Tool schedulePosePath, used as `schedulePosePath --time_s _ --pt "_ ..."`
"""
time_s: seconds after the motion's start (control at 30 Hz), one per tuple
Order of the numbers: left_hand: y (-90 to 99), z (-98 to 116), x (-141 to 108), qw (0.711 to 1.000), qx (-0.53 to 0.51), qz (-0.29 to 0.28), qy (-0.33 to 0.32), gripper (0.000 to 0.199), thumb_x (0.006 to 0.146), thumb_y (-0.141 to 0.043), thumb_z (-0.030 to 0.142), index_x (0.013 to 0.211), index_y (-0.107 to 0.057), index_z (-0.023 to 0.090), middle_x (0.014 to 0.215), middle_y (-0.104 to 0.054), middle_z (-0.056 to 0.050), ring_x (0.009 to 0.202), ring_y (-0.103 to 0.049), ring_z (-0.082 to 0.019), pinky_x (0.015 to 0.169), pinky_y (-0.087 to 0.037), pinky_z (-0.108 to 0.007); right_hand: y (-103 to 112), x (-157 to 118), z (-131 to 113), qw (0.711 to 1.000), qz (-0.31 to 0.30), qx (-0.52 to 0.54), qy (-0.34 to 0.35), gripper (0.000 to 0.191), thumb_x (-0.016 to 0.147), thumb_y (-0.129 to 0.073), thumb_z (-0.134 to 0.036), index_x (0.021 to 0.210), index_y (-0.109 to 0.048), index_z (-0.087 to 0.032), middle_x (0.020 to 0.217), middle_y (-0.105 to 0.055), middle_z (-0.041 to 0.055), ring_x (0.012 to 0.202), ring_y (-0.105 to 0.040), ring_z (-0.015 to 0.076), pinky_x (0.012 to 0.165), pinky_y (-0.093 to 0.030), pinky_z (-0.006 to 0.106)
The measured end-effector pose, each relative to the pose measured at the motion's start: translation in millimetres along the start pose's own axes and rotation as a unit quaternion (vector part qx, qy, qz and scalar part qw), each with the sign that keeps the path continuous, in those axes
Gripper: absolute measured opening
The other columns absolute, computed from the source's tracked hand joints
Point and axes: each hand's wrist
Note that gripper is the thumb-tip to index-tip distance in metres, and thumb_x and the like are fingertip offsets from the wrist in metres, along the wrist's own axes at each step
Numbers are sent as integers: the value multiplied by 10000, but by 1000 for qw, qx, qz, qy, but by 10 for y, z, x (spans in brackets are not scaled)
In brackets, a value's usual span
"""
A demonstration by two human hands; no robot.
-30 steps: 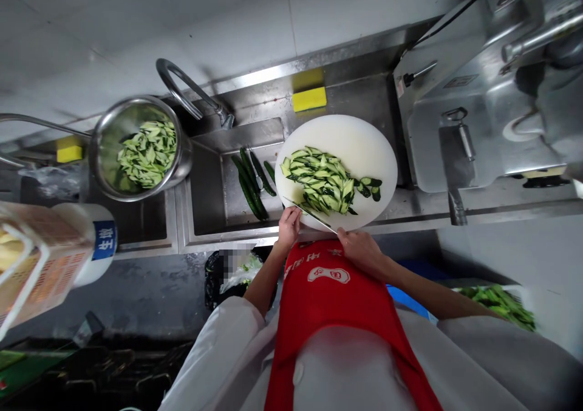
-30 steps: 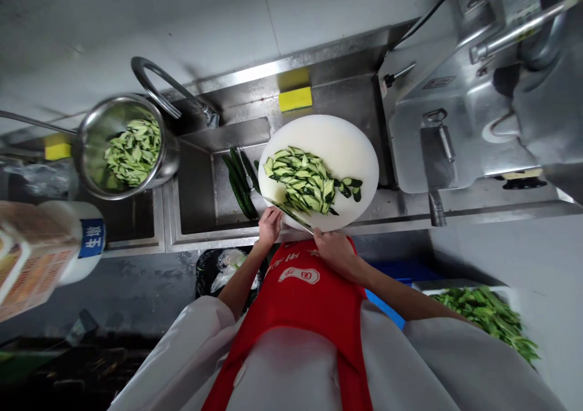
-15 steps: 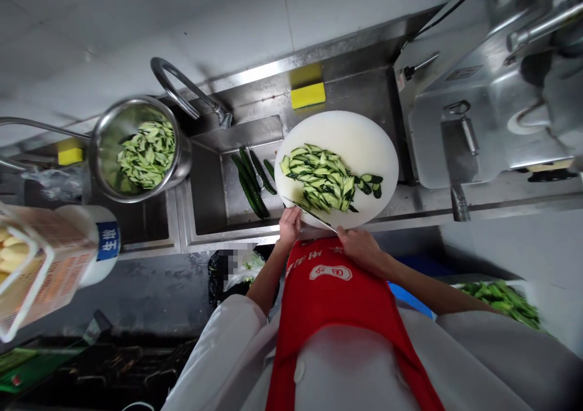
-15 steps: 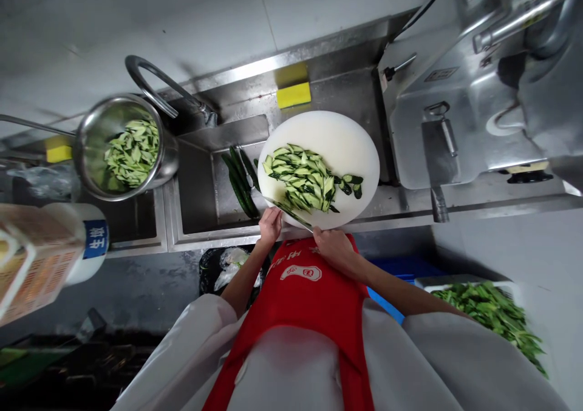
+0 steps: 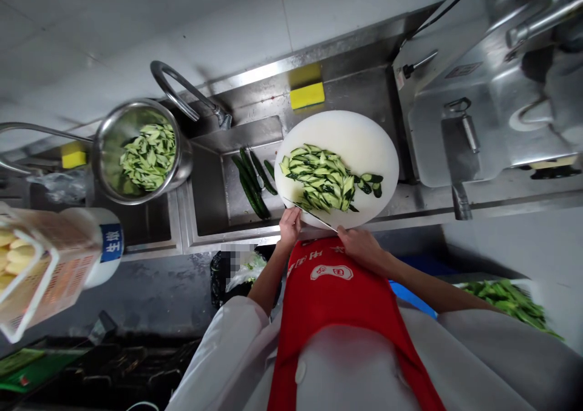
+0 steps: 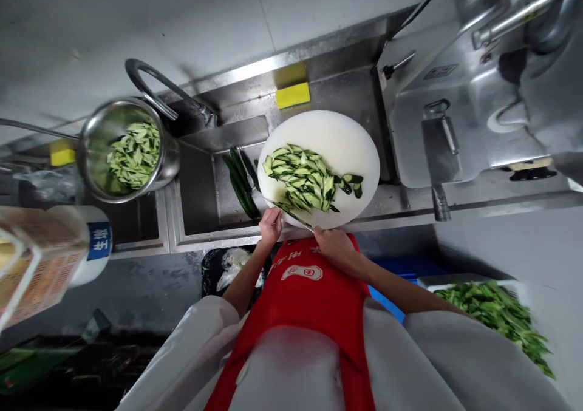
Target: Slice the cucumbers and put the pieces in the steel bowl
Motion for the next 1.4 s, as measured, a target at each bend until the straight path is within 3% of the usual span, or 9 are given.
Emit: schedulePosePath --time_s 0.63,0.83,1.07,1.13,1.23,1.3,1.4 --pt "-2 -130 -48 999 -1 -34 5 285 1011 -432 274 1081 -690 175 995 -669 -123 960 -628 -193 877 -535 -325 -60 79 58 1000 7 3 4 268 1007 -313 -216 1149 -522 -130 940 -722 168 932 -720 280 754 -493 315" --pt "0 -132 -44 1000 4 -25 -12 271 1004 -437 237 1081 -688 171 1000 -669 -121 937 -621 -187 865 -536 -319 -53 -54 106 1000 -6 -2 -9 305 1019 -293 -246 1174 -526 -124 901 -716 165 874 -721 263 744 -482 310" --pt "12 -84 -14 1000 4 -11 -20 238 998 -462 229 1042 -688 166 967 -680 -114 927 -633 -186 846 -541 -312 -41 92 103 999 10 28 16 343 1023 -328 -340 1155 -551 -115 970 -710 176 946 -708 290 775 -487 329" --pt "133 19 117 1000 0 -4 -23 223 998 -474 235 1004 -686 167 928 -683 -96 882 -639 -174 820 -539 -297 -29 44 132 999 21 37 7 343 1025 -330 -343 1153 -557 -121 960 -712 168 929 -711 288 773 -489 330" --pt "319 324 569 994 4 112 5 176 983 -524 261 958 -674 172 873 -663 -65 837 -625 -163 810 -522 -296 -35 -71 180 998 6 58 -14 327 1024 -329 -308 1167 -560 -125 946 -722 163 907 -716 278 782 -493 335" --pt "279 594 999 987 -4 163 3 168 980 -531 276 984 -663 174 921 -651 -68 894 -613 -175 865 -506 -326 -57 -123 198 998 -10 64 -19 318 1011 -343 -266 1189 -562 -120 950 -724 176 914 -717 288 784 -499 348" --pt "-180 932 1594 995 -41 -5 -86 192 984 -507 276 1027 -662 173 1028 -649 -90 1010 -596 -209 946 -485 -389 -107 -133 197 998 -7 66 -11 324 992 -364 -230 1218 -557 -100 951 -723 195 929 -718 303 771 -512 359"
Point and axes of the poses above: each hand's wrist, its own x-axis towards the middle knuckle, its own y-axis out of the back of the hand, z = x × y
